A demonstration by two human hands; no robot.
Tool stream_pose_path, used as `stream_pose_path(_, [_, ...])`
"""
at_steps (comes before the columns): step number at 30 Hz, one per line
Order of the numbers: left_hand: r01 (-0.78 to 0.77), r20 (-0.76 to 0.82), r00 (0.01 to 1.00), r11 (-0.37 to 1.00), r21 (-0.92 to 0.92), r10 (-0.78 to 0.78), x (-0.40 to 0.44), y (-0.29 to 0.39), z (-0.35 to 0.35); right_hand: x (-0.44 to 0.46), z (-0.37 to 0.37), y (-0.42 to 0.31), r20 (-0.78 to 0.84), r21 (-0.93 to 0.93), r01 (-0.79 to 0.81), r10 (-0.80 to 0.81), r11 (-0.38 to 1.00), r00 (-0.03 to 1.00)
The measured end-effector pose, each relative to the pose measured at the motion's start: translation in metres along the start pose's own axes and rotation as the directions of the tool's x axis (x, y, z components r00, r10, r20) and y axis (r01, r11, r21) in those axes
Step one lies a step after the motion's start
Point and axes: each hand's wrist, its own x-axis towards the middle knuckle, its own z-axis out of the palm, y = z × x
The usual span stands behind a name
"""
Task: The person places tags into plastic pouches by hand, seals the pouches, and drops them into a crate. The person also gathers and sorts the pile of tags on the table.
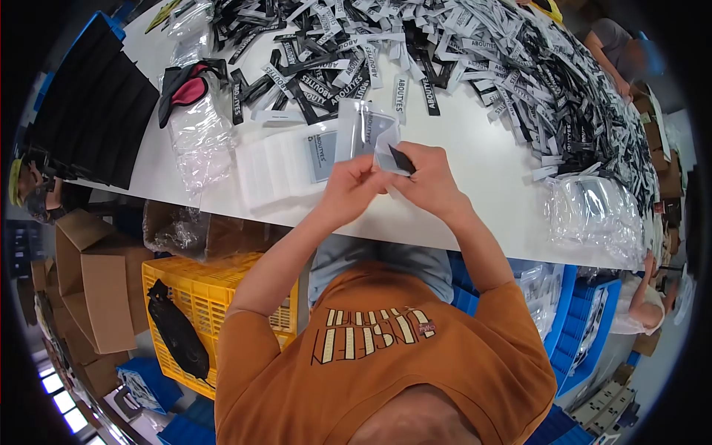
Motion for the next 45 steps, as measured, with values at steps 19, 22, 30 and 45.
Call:
stream_pose_path(19, [-0.354,-0.148,0.824,0.702,0.618,0.546,0.052,-0.004,-0.002,-0.014,-0.004,-0.004,-0.026,-0.298,0.181,-0.198,0.937,0.980])
stream_pose_path(22, [-0.133,-0.131,0.963,0.839,0.528,0.234,0.048,0.021,0.004,-0.009,-0.005,-0.008,-0.150,-0.187,0.149,-0.178,0.971,0.973])
stream_pose_path(30, [-0.366,0.111,0.834,0.393,0.844,0.540,0.048,0.040,0.010,-0.005,-0.009,0.033,-0.357,-0.189,-0.117,0.043,0.975,0.933])
stream_pose_path(45, [-0.367,0.029,0.833,0.513,0.776,0.552,0.058,0.009,0.004,-0.001,0.041,0.030,-0.002,0.401,-0.352,0.385,0.846,0.923])
